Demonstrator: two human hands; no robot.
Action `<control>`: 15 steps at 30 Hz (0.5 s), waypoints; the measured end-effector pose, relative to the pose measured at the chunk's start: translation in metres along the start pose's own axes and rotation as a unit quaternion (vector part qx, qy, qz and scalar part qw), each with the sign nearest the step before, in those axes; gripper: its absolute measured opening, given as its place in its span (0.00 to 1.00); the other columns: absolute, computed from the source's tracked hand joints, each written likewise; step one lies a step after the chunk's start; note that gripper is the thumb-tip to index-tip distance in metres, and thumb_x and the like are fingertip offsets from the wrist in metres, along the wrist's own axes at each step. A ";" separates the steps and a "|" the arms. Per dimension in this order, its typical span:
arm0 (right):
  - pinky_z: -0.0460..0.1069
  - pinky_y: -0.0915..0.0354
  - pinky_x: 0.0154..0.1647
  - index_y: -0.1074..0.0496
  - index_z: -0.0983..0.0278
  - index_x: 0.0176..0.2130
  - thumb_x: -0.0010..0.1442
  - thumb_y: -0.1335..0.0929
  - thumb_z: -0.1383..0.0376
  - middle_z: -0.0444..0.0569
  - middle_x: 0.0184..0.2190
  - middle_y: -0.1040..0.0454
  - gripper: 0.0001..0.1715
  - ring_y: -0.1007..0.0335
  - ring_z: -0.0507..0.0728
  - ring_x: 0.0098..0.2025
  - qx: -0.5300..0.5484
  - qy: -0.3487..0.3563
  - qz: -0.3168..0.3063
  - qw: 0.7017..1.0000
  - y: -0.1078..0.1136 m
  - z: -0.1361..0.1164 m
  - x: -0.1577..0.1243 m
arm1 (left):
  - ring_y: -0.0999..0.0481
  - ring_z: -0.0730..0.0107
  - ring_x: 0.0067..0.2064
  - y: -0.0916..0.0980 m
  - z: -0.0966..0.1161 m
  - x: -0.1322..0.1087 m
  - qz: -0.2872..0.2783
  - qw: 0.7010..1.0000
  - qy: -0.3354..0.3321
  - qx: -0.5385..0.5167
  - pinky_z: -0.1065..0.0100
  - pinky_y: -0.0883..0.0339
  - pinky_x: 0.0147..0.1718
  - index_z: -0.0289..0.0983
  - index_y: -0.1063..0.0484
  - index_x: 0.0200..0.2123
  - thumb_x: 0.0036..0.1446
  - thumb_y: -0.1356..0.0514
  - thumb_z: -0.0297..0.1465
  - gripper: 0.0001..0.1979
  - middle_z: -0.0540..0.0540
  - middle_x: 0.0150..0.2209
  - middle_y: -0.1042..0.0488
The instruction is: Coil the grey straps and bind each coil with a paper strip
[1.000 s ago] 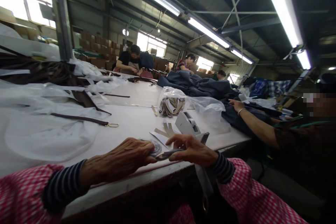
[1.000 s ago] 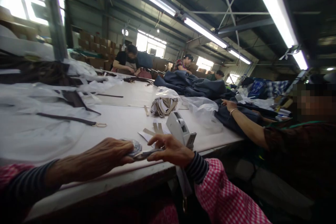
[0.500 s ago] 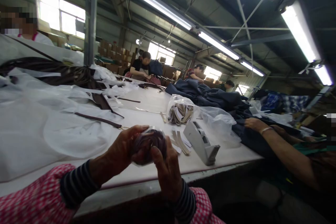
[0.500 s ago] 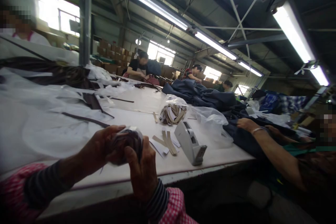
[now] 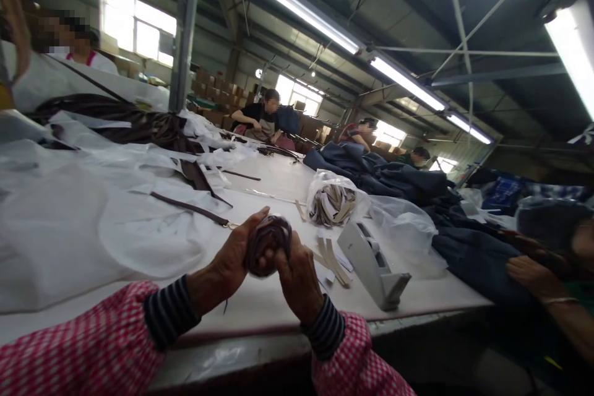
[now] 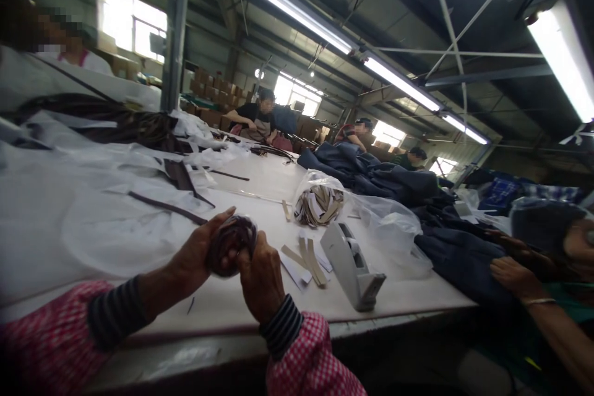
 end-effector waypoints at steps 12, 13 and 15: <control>0.50 0.34 0.36 0.33 0.63 0.44 0.70 0.38 0.58 0.49 0.34 0.24 0.11 0.26 0.58 0.35 0.087 0.013 -0.053 0.995 0.022 -0.009 0.016 | 0.23 0.64 0.36 -0.004 0.021 -0.018 -0.101 0.990 -0.040 0.093 0.68 0.26 0.36 0.35 0.20 0.38 0.63 0.36 0.44 0.17 0.43 0.36 0.20; 0.49 0.34 0.36 0.33 0.62 0.44 0.72 0.39 0.58 0.48 0.33 0.24 0.11 0.26 0.58 0.35 0.073 0.021 -0.049 0.996 0.024 -0.012 0.014 | 0.24 0.63 0.37 0.000 0.023 -0.019 -0.122 0.983 -0.054 0.126 0.67 0.26 0.38 0.35 0.20 0.37 0.62 0.36 0.46 0.18 0.43 0.35 0.20; 0.49 0.34 0.35 0.34 0.63 0.44 0.73 0.40 0.59 0.48 0.33 0.25 0.11 0.26 0.57 0.34 0.014 0.064 -0.057 0.996 0.027 -0.022 0.011 | 0.25 0.61 0.40 0.013 0.031 -0.020 -0.140 0.965 -0.094 0.200 0.66 0.28 0.41 0.36 0.19 0.35 0.60 0.35 0.47 0.18 0.43 0.37 0.21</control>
Point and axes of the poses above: each hand's wrist, its own x-axis towards the middle knuckle, its own y-axis out of the back of the hand, z = x × y, the point moved 7 cm from there along x, towards the middle knuckle
